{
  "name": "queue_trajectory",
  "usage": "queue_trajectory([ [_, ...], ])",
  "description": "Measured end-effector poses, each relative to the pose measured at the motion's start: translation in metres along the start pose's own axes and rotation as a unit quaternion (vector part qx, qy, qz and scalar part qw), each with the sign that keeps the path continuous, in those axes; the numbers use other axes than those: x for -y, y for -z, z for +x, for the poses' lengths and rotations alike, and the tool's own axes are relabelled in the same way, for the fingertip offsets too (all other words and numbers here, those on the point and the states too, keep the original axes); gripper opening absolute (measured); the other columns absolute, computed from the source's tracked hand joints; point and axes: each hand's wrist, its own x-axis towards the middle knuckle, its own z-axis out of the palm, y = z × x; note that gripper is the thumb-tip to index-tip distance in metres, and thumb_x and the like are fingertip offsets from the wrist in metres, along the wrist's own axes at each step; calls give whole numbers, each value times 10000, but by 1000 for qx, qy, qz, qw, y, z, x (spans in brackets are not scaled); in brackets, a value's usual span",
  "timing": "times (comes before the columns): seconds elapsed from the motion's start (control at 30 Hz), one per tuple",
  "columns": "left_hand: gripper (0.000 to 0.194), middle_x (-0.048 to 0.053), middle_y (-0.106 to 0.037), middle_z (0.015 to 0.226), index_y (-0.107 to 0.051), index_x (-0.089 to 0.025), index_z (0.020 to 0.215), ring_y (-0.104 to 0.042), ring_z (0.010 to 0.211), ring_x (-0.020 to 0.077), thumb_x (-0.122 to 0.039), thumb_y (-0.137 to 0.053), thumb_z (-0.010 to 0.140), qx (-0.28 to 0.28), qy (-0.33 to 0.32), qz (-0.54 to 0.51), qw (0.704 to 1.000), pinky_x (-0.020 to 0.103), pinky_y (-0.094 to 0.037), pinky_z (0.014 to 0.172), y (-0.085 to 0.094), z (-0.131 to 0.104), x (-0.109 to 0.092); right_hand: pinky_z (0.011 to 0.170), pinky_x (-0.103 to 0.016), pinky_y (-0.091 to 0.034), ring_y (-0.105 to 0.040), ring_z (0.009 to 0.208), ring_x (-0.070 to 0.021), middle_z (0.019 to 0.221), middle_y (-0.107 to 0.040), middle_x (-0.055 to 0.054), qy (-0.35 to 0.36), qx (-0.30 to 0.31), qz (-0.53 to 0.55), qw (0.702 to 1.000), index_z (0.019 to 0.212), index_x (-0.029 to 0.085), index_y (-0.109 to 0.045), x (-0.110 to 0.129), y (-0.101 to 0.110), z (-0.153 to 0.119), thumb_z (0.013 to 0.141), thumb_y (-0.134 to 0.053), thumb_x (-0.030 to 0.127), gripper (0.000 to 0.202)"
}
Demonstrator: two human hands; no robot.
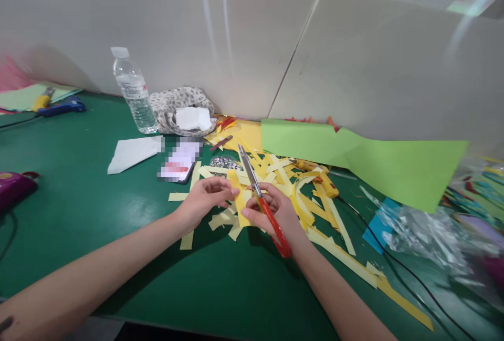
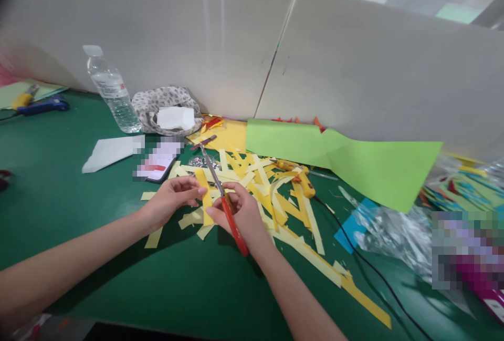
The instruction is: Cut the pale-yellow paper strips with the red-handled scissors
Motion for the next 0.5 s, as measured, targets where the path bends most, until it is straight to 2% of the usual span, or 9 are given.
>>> queue_trajectory([
  [0.13, 151, -5, -635, 720, -650, -179, 731, -588, 676, 94, -258, -738, 636, 2, 6, -11, 1000, 187, -480, 583, 0, 0, -2, 532, -272, -490, -572, 567, -137, 617, -590, 33, 2, -4, 6, 1000, 939, 199, -493, -2, 2, 1, 536, -748, 254, 479],
  [0.27, 165, 1, -633, 758, -654, -176, 736, -582, 685, 96, -303, -725, 658, -5, -5, -22, 1000, 187, -486, 568, 1, 0, -5, 577, -277, -493, -566, 580, -125, 635, -597, 35, -2, 32, 13, 999, 949, 199, -484, -2, 3, 0, 558, -730, 208, 462],
  [0.37, 173, 12, -640, 752, -665, -174, 727, -582, 695, 109, -332, -711, 674, -7, -18, -20, 1000, 197, -491, 570, 2, 1, -6, 581, -281, -493, -565, 576, -123, 638, -603, 37, -1, 47, 5, 999, 947, 205, -481, -1, 3, -1, 568, -719, 215, 447],
  [0.5, 175, 20, -644, 750, -689, -180, 763, -583, 711, 116, -342, -689, 698, -10, -29, -15, 999, 204, -498, 581, 5, 2, -6, 541, -280, -487, -564, 551, -129, 611, -599, 40, -6, 32, 6, 999, 935, 202, -480, -1, 2, 1, 540, -726, 247, 467],
])
